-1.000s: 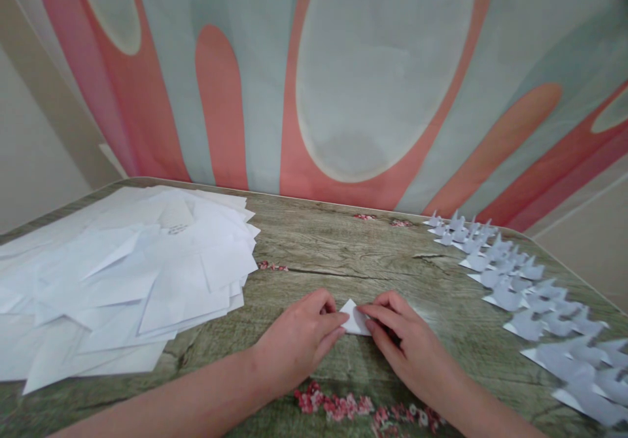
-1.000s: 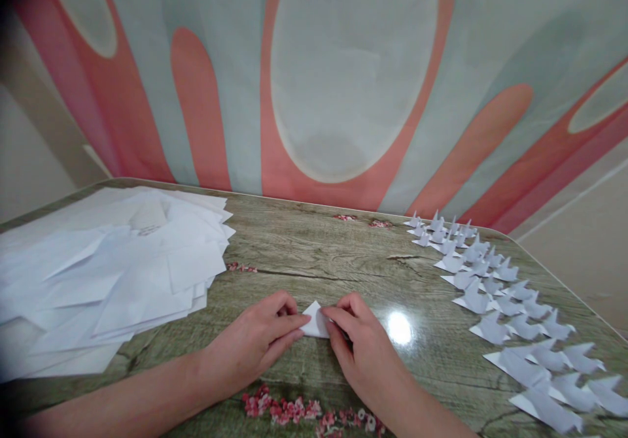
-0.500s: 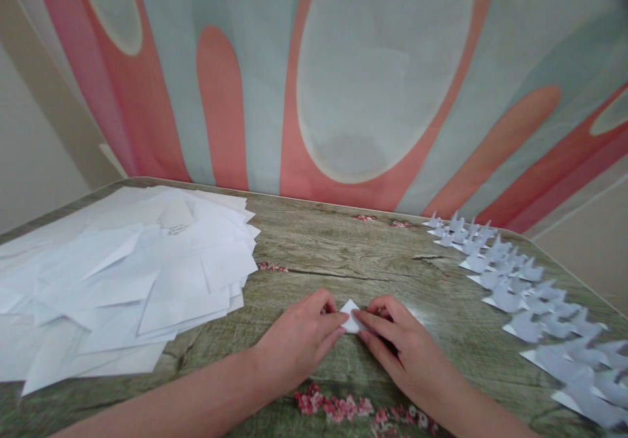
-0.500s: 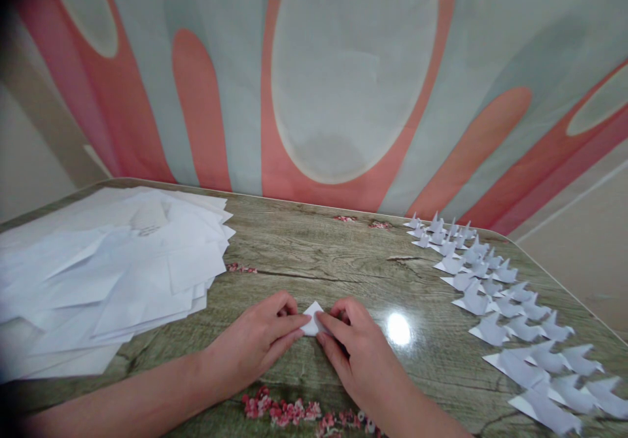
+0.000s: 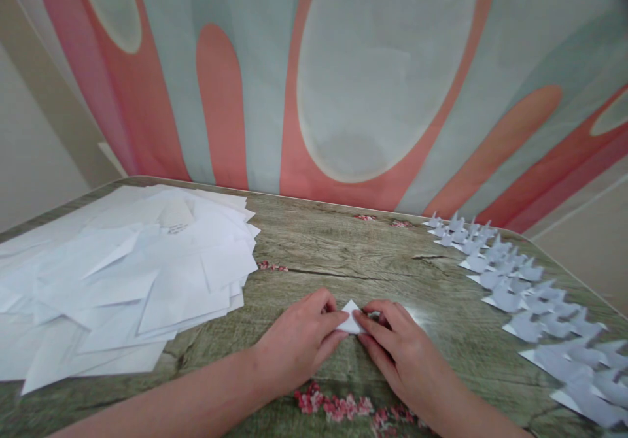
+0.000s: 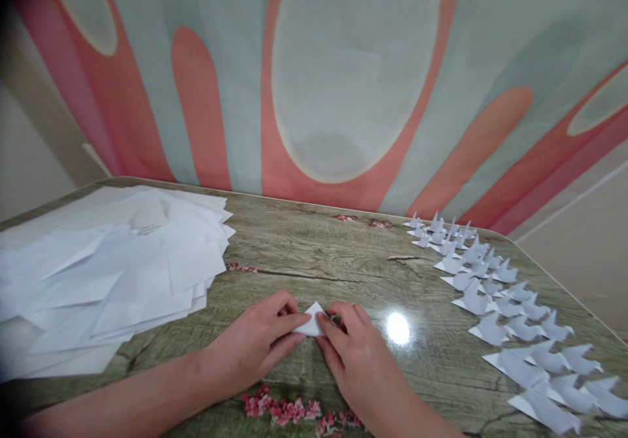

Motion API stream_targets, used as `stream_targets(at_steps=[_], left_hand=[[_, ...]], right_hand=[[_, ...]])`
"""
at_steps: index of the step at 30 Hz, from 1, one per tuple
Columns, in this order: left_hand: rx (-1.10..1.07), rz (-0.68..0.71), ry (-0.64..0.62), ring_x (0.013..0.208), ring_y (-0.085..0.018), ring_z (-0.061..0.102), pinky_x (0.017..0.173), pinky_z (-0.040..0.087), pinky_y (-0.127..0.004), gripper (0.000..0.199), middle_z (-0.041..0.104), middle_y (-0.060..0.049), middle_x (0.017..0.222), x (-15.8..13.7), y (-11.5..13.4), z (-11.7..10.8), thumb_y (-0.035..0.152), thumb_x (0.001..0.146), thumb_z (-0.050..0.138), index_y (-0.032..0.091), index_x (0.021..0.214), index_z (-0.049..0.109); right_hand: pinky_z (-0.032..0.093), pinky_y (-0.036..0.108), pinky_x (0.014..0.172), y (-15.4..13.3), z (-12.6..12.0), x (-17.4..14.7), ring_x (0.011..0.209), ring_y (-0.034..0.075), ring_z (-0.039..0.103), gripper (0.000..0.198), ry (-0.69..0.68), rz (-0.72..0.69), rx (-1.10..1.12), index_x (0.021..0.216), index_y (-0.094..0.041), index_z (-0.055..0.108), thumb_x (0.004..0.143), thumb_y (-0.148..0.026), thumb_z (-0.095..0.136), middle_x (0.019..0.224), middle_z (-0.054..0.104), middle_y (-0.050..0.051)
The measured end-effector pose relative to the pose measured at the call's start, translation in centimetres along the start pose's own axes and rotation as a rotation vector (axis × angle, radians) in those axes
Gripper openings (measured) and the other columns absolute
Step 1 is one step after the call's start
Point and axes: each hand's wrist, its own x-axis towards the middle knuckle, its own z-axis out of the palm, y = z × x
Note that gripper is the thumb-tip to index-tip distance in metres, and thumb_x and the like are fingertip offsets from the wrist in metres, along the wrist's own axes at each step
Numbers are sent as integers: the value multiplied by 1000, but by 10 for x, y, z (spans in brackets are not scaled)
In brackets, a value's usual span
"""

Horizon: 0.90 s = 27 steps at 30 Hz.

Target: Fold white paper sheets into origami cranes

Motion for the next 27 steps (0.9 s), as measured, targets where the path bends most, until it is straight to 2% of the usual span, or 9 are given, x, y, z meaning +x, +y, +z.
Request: stream_targets(at_steps=[6, 19, 27], left_hand=[[1, 10, 7, 81, -15, 49, 74, 43, -27, 23, 50, -4, 91, -1, 1, 0, 20, 87, 45, 22, 106, 58], [-4, 37, 22, 83, -15, 50, 78, 43, -27, 23, 52, -4, 91, -2, 0, -1, 17, 86, 46, 21, 106, 58], [-7, 66, 75, 87, -16, 49, 80, 43, -28, 25, 54, -4, 93, -2, -4, 4, 15, 86, 45, 20, 106, 58]], right_hand=[[50, 40, 75, 0, 0, -1, 87, 22, 52, 30, -33, 1, -54, 114, -19, 56, 86, -15, 45, 101, 54, 11], [49, 40, 78, 2, 3, -1, 92, 22, 51, 28, 4, -33, -178, 113, -15, 56, 88, -14, 43, 104, 54, 11], [48, 40, 79, 3, 4, 0, 91, 22, 51, 29, -1, -39, -255, 114, -15, 56, 88, -16, 43, 104, 55, 10]])
